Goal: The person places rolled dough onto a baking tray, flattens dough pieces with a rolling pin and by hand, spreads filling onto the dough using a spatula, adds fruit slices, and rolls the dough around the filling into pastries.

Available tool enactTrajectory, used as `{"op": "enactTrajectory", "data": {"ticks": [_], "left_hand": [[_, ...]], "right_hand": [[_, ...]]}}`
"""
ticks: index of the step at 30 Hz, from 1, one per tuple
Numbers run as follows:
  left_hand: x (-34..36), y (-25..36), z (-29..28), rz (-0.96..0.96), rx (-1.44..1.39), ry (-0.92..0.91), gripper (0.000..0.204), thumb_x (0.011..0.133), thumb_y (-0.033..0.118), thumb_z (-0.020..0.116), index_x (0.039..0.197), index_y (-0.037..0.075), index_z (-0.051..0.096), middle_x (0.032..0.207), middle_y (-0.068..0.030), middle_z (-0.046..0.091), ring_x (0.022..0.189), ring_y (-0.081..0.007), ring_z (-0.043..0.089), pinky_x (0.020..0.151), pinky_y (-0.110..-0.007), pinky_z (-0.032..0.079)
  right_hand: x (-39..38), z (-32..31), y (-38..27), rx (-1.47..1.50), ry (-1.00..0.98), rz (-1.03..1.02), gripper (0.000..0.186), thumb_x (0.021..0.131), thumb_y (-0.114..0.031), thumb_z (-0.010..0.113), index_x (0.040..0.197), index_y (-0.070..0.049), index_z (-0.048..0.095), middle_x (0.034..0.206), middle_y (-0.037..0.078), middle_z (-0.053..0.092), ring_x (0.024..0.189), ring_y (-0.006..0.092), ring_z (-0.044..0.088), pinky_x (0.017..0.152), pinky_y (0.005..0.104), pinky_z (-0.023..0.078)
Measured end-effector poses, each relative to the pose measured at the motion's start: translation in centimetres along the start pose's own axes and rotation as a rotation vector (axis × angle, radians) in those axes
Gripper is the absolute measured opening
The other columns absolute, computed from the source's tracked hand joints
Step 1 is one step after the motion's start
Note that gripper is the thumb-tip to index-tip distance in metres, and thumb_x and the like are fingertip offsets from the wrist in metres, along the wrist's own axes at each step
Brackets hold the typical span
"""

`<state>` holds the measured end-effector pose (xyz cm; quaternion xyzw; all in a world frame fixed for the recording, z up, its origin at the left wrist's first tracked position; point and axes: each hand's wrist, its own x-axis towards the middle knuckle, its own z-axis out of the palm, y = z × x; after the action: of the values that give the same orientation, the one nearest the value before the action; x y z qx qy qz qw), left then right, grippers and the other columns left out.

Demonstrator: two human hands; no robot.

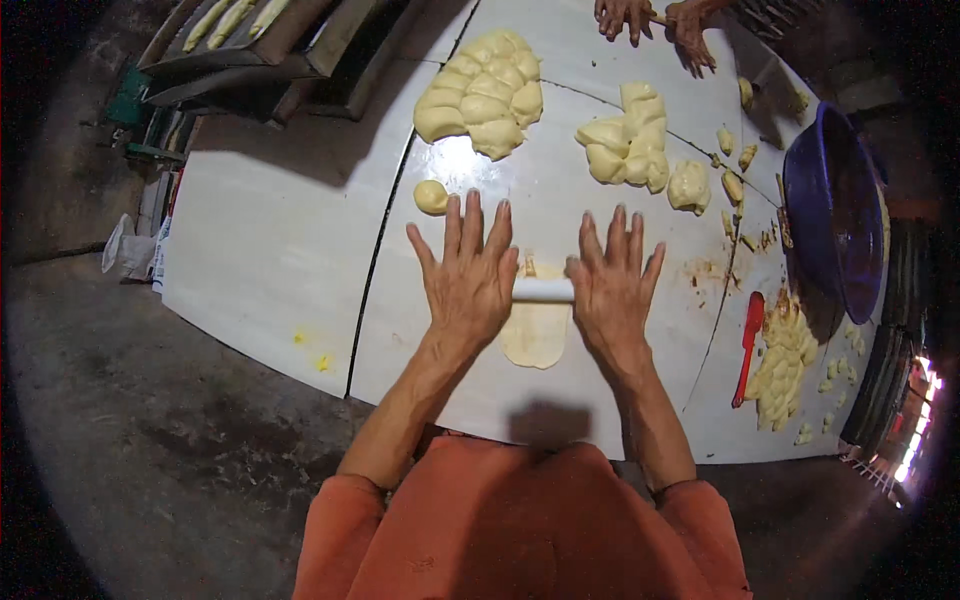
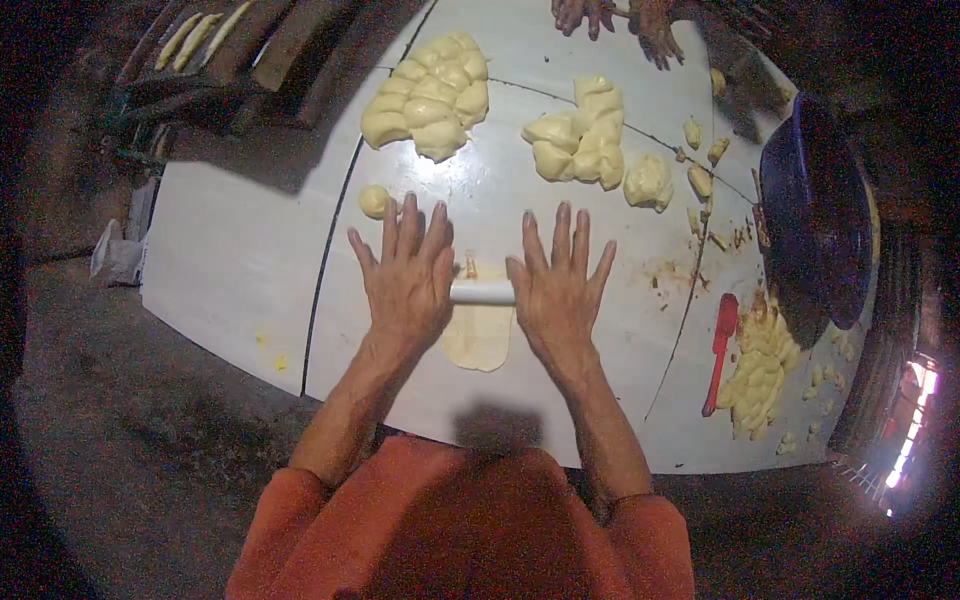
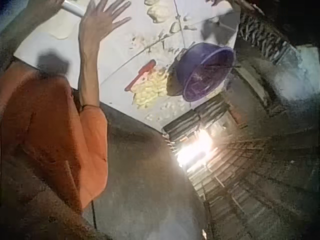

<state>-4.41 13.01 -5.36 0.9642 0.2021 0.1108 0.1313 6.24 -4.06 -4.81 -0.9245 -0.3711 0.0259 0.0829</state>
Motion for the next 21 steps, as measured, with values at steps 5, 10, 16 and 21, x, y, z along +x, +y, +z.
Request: {"op": "enactTrajectory", "data": {"ticks": [5, 10, 16, 21], "left_hand": [[5.1, -0.6, 1.4, -0.028, -0.001, 0.081, 0.058, 0.102, 0.032, 0.054, 0.156, 0.014, 0.045, 0.162, -0.0274, 0.033, 0.155, -0.0443, 0.02, 0.113, -0.081, 0.001], [9.6, -2.1, 2.6, 0.053, 0.107, 0.124, 0.057, 0.105, 0.035, 0.05, 0.158, 0.016, 0.039, 0.165, -0.0232, 0.029, 0.155, -0.0435, 0.018, 0.115, -0.08, 0.003], [7.3, -3.0, -0.4, 0.149, -0.029, 0.235, 0.053, 0.105, 0.031, 0.054, 0.154, 0.015, 0.046, 0.16, -0.0174, 0.041, 0.153, -0.0379, 0.03, 0.118, -0.075, 0.014], [1.1, -2.1, -3.4, 0.261, -0.084, 0.059, 0.049, 0.103, 0.026, 0.058, 0.146, 0.004, 0.053, 0.152, -0.0165, 0.051, 0.147, -0.0359, 0.039, 0.12, -0.066, 0.022]], "right_hand": [[4.6, 0.4, 0.9, -0.01, 0.127, 0.078, 0.057, 0.105, -0.039, 0.049, 0.158, -0.017, 0.042, 0.17, 0.023, 0.016, 0.158, 0.0443, 0.008, 0.118, 0.075, 0.001], [8.2, -0.6, 2.1, 0.289, 0.314, -0.147, 0.062, 0.095, -0.037, 0.068, 0.151, -0.015, 0.052, 0.158, 0.026, 0.035, 0.146, 0.0445, 0.032, 0.118, 0.0605, 0.026], [2.1, -2.1, 3.8, 0.292, -0.041, -0.274, 0.048, 0.09, -0.025, 0.074, 0.134, -0.008, 0.064, 0.12, 0.015, 0.068, 0.108, 0.0341, 0.064, 0.093, 0.0475, 0.05], [-0.1, -2.5, 5.3, 0.204, 0.045, 0.081, 0.04, 0.095, -0.022, 0.067, 0.131, -0.005, 0.065, 0.122, 0.015, 0.067, 0.113, 0.0327, 0.062, 0.095, 0.0479, 0.047]]}}
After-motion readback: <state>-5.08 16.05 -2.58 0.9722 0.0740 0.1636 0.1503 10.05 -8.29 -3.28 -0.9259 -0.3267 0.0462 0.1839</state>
